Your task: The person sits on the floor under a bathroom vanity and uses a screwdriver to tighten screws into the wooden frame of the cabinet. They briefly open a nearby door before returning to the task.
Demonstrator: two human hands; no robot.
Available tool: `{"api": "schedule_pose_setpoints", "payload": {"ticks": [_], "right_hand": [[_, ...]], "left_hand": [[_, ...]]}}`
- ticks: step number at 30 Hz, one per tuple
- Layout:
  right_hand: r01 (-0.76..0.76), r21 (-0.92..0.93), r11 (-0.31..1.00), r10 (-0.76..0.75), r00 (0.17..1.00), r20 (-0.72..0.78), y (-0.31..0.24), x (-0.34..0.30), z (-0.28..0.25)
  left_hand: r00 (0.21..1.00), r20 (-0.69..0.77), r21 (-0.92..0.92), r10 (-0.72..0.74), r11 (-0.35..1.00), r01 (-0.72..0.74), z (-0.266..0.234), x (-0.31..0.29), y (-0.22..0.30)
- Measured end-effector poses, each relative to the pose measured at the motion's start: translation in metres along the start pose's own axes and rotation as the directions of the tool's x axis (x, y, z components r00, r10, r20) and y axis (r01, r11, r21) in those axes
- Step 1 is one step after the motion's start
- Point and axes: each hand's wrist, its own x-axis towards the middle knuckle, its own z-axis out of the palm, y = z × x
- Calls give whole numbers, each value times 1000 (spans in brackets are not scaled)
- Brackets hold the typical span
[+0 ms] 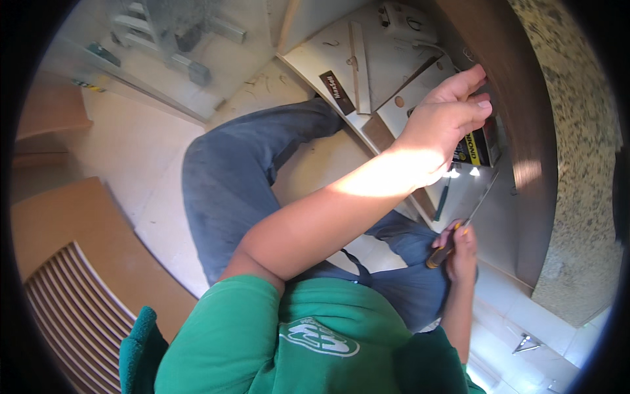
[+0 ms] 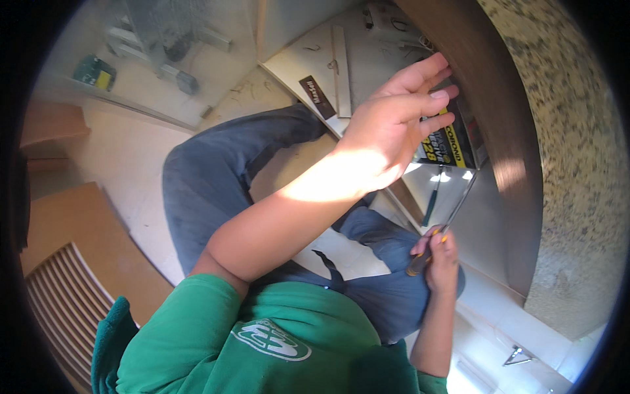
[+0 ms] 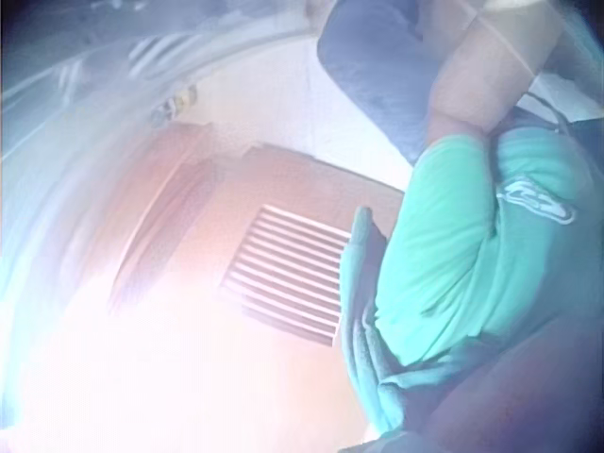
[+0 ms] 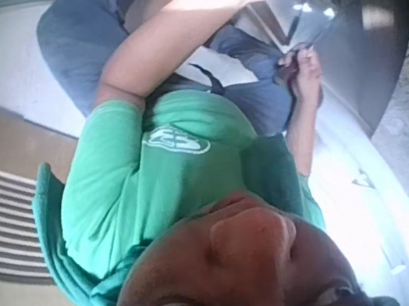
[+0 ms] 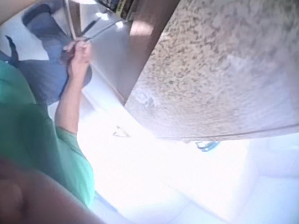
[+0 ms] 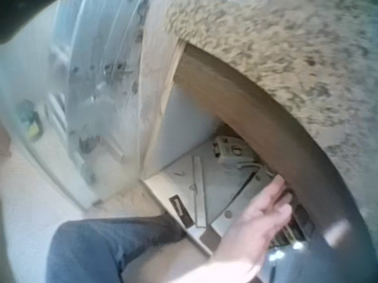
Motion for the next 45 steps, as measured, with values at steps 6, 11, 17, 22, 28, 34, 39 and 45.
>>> {"api": "schedule_pose_setpoints", "payload": {"ticks": [6, 11, 17, 22, 28, 34, 39, 45], "right_hand": [[-84, 7, 996, 84, 996, -7, 9, -16, 20], [-10, -43, 999, 9, 1000, -23, -15, -6, 36], [116, -157, 981, -118, 993, -7, -34, -2, 49], [186, -342, 921, -189, 982, 24, -56, 8, 56], [174, -414, 894, -201, 979, -22, -78, 27, 71], [166, -459, 873, -230, 969, -88, -81, 46, 74], [206, -414, 887, -258, 963, -73, -74, 50, 77], [243, -392, 887, -303, 948, -97, -69, 55, 83]], "left_hand": [[997, -68, -44, 27, 999, -30, -4, 1, 7], [995, -99, -24, -25, 999, 23, -9, 0, 0], [993, -120, 268, 7, 963, 26, -10, -2, -7], [988, -152, 499, 23, 865, 57, -18, 0, -12], [970, -233, 363, 69, 931, 21, -27, 4, -26], [990, -144, 558, 0, 826, 81, -24, -2, -19], [990, 75, 805, -121, 593, 11, -23, -5, -13], [992, 122, 874, 20, 472, -117, -20, -14, -38]]}}
